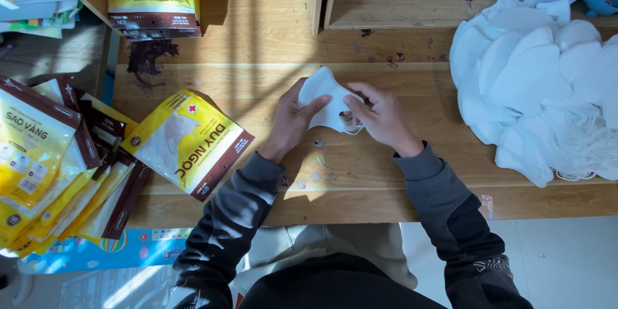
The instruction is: Manually folding individual face masks and inserting them into plastic packaging bags at a workspace.
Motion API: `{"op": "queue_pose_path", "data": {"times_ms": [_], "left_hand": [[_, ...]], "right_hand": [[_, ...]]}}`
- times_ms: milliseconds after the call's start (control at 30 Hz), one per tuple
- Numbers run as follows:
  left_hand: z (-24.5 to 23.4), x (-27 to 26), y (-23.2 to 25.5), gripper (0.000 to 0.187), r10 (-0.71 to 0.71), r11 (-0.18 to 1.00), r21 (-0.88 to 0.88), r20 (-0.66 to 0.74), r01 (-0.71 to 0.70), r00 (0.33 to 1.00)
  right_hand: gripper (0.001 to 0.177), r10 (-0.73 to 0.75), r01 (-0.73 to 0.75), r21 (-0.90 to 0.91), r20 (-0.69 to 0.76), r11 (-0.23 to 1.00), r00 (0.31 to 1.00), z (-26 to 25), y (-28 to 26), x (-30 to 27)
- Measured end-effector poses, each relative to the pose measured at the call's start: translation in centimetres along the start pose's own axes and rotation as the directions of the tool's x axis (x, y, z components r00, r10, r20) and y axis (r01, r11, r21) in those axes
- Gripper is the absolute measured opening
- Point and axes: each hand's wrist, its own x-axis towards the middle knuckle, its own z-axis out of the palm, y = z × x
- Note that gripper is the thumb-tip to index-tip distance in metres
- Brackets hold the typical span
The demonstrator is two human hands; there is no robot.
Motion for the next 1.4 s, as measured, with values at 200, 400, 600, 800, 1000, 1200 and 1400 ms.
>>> {"op": "queue_pose_path", "data": {"times_ms": [200,400,600,800,1000,1200,1400], "left_hand": [[0.4,-0.6,3.0,0.042,-0.266,0.927,-0.252,0.08,0.278,0.961],[0.5,-0.2,2.1,0.053,-0.433,0.791,-0.422,0.125,0.443,0.893],[2.1,-0.4,1.8,0.036,-0.529,0.8,-0.32,0.022,0.507,0.849],[2.8,-0.7,4.2,0.02,-0.474,0.871,-0.141,0.003,0.47,0.88],[1.8,-0.3,2.8,0.018,-0.415,0.908,-0.056,0.021,0.416,0.909],[2.3,-0.3,4.1,0.047,-0.594,0.755,-0.327,0.024,0.568,0.804],[2.4,-0.7,3.2,0.044,-0.549,0.788,-0.301,0.054,0.537,0.834]], "right_hand": [[0.024,0.156,-0.166,0.191,0.066,0.968,0.986,-0.5,-0.4,-0.3],[0.024,0.161,-0.161,0.03,-0.021,0.987,0.987,0.1,-0.1,-0.3],[0.027,0.225,-0.228,-0.127,-0.042,0.965,0.974,-0.3,-1.7,-0.5],[0.02,0.194,-0.191,-0.034,0.087,0.981,0.977,-2.1,-1.5,0.2],[0.029,0.13,-0.181,-0.145,-0.304,0.973,0.944,-8.1,-0.5,-1.2],[0.041,-0.023,-0.519,-0.72,-0.594,0.46,0.804,-21.8,3.1,-6.7],[0.049,0.178,-0.643,-0.691,-0.623,0.33,0.761,-25.2,4.4,-8.7]]}}
